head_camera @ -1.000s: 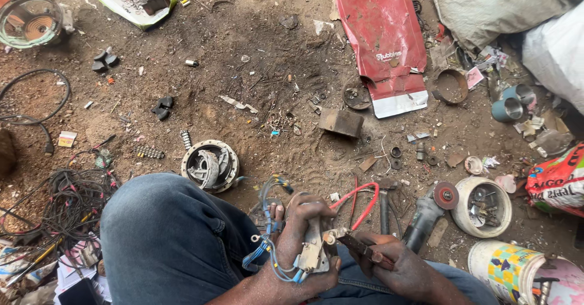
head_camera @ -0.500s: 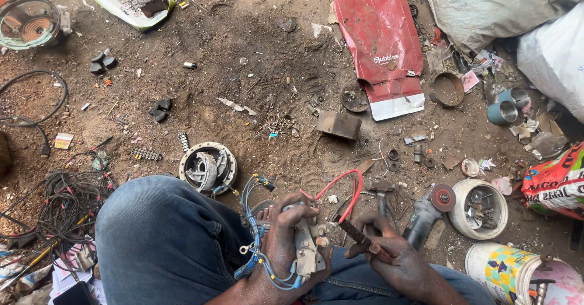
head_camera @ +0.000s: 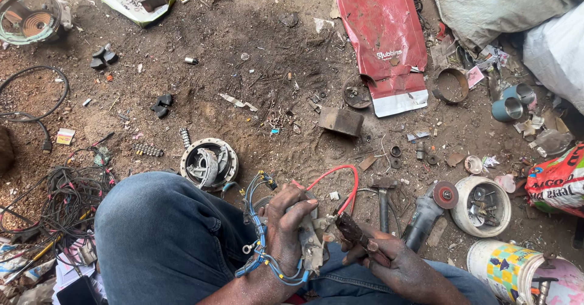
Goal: The person sits on the ground and uses pliers and a screwdriver to manipulate wires and terminals on a small black electronic component. They repeatedly adjust connections and inspect the component throughout the clip.
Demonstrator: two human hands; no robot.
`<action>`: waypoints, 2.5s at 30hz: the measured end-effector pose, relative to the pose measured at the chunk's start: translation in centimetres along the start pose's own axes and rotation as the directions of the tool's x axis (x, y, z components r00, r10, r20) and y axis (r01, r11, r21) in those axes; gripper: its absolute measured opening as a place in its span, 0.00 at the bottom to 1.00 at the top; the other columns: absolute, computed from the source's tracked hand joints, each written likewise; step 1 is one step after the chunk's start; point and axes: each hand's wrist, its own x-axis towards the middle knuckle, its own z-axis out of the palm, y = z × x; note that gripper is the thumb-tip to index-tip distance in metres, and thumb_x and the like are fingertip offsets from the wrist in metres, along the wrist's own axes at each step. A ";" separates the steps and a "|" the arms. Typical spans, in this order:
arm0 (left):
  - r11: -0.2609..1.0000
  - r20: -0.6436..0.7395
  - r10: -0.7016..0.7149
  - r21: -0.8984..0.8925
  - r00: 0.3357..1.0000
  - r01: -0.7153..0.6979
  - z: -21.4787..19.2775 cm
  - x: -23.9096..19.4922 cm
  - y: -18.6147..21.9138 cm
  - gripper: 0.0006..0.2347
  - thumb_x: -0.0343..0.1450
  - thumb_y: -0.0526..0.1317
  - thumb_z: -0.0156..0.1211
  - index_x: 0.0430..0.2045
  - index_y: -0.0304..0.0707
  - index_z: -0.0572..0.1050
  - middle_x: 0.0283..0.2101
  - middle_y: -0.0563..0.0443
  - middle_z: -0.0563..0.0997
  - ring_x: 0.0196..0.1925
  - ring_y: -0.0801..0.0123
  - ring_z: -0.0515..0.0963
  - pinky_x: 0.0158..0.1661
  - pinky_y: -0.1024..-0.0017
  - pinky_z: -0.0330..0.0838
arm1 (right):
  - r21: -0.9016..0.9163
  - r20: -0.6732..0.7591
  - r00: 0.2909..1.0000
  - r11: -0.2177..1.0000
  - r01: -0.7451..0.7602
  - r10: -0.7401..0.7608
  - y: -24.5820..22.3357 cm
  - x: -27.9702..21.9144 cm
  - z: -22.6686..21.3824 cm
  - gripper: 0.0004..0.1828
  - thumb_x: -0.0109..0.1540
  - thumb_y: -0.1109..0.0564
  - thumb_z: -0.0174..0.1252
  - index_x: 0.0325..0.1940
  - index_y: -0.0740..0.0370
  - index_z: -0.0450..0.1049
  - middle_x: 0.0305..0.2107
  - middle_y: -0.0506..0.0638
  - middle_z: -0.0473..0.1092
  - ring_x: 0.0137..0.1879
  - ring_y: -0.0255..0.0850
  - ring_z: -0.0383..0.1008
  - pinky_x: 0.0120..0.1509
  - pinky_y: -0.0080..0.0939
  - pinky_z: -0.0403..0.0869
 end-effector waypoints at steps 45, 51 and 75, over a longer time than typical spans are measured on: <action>0.977 0.047 0.079 0.197 0.996 -0.086 1.4 -0.5 0.0 0.28 0.66 0.37 0.70 0.61 0.45 0.65 0.55 0.41 0.68 0.65 0.46 0.71 0.71 0.37 0.57 | -0.016 0.046 0.986 0.987 0.163 -0.162 -1.5 -0.6 -0.1 0.09 0.62 0.57 0.58 0.42 0.64 0.79 0.36 0.52 0.80 0.46 0.42 0.80 0.54 0.45 0.76; 0.974 0.015 0.090 0.205 0.996 -0.091 1.9 -0.6 -0.1 0.27 0.68 0.37 0.69 0.61 0.47 0.63 0.55 0.42 0.68 0.67 0.46 0.69 0.72 0.37 0.56 | 0.059 0.085 0.981 0.984 0.167 -0.172 -0.6 -0.5 0.1 0.07 0.62 0.58 0.58 0.38 0.65 0.75 0.36 0.52 0.77 0.45 0.41 0.77 0.53 0.46 0.74; 0.707 0.565 -0.311 -0.399 0.764 0.583 -2.5 1.3 -0.1 0.53 0.60 0.28 0.66 0.76 0.38 0.30 0.48 0.46 0.77 0.48 0.65 0.77 0.57 0.71 0.66 | -0.800 -0.181 0.736 0.533 0.276 -0.652 -0.8 -0.3 0.1 0.17 0.51 0.56 0.70 0.39 0.64 0.73 0.27 0.53 0.71 0.30 0.48 0.77 0.32 0.46 0.76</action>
